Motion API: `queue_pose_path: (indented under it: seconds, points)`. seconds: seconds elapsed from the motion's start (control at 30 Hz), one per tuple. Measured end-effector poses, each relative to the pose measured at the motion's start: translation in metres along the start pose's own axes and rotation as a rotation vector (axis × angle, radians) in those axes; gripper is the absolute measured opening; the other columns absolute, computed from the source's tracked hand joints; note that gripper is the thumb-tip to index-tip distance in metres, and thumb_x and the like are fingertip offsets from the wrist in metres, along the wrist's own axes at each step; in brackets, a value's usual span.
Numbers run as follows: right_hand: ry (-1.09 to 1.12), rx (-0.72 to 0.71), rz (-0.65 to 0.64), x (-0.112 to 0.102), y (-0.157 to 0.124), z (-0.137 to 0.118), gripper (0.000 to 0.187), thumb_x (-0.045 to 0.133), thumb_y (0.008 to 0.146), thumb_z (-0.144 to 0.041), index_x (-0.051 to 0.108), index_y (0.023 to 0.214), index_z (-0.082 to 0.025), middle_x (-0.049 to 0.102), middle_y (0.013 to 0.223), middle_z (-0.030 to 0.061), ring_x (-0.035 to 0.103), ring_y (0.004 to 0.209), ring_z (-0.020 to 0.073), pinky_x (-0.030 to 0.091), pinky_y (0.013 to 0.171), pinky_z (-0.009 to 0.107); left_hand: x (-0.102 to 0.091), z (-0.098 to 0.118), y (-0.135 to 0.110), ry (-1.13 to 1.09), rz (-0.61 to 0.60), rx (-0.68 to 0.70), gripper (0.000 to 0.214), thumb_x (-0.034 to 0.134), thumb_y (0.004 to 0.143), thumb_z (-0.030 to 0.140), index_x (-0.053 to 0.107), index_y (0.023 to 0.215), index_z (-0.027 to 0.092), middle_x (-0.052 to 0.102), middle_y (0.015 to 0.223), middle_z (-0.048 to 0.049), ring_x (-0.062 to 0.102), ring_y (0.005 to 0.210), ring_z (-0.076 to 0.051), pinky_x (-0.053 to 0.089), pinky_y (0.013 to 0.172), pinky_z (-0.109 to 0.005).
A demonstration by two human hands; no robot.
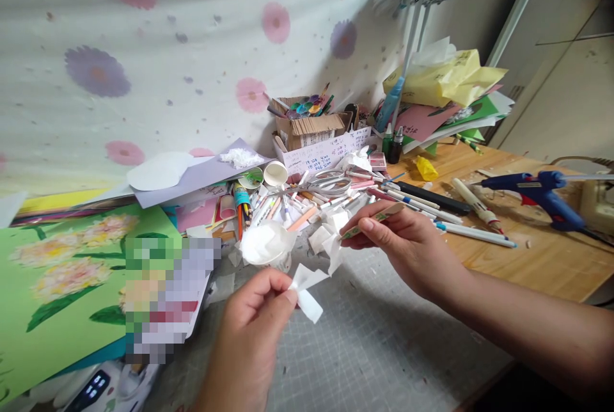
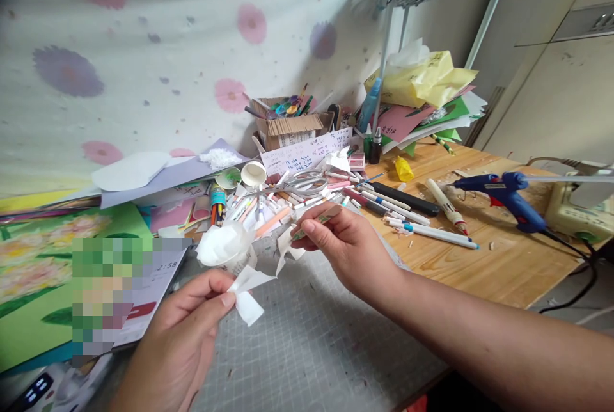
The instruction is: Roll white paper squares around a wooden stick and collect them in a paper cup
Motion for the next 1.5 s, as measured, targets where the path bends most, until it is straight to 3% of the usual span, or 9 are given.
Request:
queue_pose_path:
  seconds: [0.13,0.23,0.37,0.5,0.63,0.93,1.13,1.3,1.5]
  points:
    - [-0.107,-0.089,0.060,0.001,0.013,-0.014,0.020,0.063,0.087,-0.038,0.059,0.084,-0.018,0.065,0.080,0.0021,0.069,0.074,0.0143,0.060,0.070,0.030,-0.031,0.027,0.006,-0.012,0.142,0.190,0.011,0.062,0.076,0.025,0.063,0.066,0.021,0.053,0.060,0.0042,0.047,0.065,-0.016,0.035,0.061,-0.025]
    - [-0.416,-0.212,-0.063,0.039,0.032,-0.029,0.017,0.051,0.093,-0.031,0.058,0.086,-0.017,0.065,0.083,0.0047,0.066,0.075,0.0149,0.056,0.070,0.030,-0.058,0.048,0.012,0.076,0.282,0.318,0.010,0.061,0.075,0.022,0.062,0.065,0.021,0.056,0.060,0.0039,0.048,0.062,-0.016,0.035,0.059,-0.025]
    - [-0.595,-0.203,-0.243,0.095,0.060,-0.019,0.009,0.058,0.087,-0.017,0.064,0.080,-0.016,0.067,0.072,0.0024,0.062,0.068,0.0148,0.047,0.065,0.028,-0.076,0.049,0.024,0.202,0.351,0.292,0.014,0.057,0.076,0.021,0.057,0.062,0.022,0.051,0.055,0.0060,0.044,0.058,-0.014,0.031,0.054,-0.025]
    - [-0.666,-0.142,-0.325,0.120,0.075,0.000,0.005,0.065,0.082,-0.016,0.069,0.080,-0.016,0.070,0.072,0.0024,0.062,0.068,0.0160,0.041,0.063,0.026,-0.076,0.043,0.032,0.283,0.338,0.246,0.019,0.058,0.077,0.024,0.054,0.059,0.022,0.045,0.052,0.0071,0.039,0.053,-0.013,0.028,0.050,-0.025]
    - [-0.604,-0.116,-0.306,0.108,0.077,0.005,0.010,0.061,0.086,-0.021,0.069,0.084,-0.016,0.072,0.079,0.0042,0.065,0.075,0.0174,0.045,0.066,0.027,-0.073,0.042,0.035,0.361,0.318,0.218,0.020,0.060,0.078,0.032,0.057,0.061,0.022,0.044,0.050,0.0075,0.039,0.051,-0.013,0.027,0.049,-0.025]
    - [-0.473,-0.163,-0.138,0.038,0.035,-0.026,0.019,0.053,0.092,-0.029,0.065,0.087,-0.015,0.072,0.082,0.0068,0.067,0.078,0.0178,0.051,0.070,0.031,-0.076,0.037,0.040,0.432,0.324,0.218,0.021,0.057,0.080,0.035,0.052,0.063,0.022,0.047,0.052,0.0071,0.042,0.052,-0.014,0.030,0.050,-0.025]
    - [-0.562,-0.311,-0.200,0.076,0.035,-0.036,0.010,0.061,0.088,-0.020,0.069,0.084,-0.015,0.072,0.088,0.0064,0.064,0.085,0.0172,0.048,0.081,0.031,-0.072,0.028,0.044,0.472,0.313,0.203,0.019,0.060,0.077,0.028,0.051,0.062,0.023,0.046,0.051,0.0078,0.042,0.050,-0.014,0.029,0.048,-0.024]
    - [-0.737,-0.329,-0.297,0.119,0.058,-0.008,0.006,0.072,0.077,-0.012,0.073,0.072,-0.014,0.069,0.077,0.0073,0.060,0.081,0.0217,0.042,0.082,0.037,-0.071,0.037,0.040,0.451,0.313,0.260,0.021,0.058,0.076,0.024,0.047,0.059,0.023,0.042,0.049,0.0082,0.039,0.047,-0.013,0.028,0.046,-0.024]
    - [-0.755,-0.280,-0.269,0.109,0.072,0.002,0.008,0.070,0.078,-0.013,0.072,0.070,-0.014,0.065,0.072,0.0064,0.060,0.078,0.0215,0.043,0.076,0.034,-0.040,0.056,0.003,0.408,0.267,0.446,0.021,0.054,0.079,0.025,0.044,0.061,0.024,0.040,0.057,0.0064,0.041,0.054,-0.014,0.034,0.051,-0.025]
Point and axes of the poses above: each hand's wrist, its own y-axis towards the middle knuckle, its own x-axis out of the palm, z = x × y, the point moved 10 cm from there along y, towards the middle knuckle
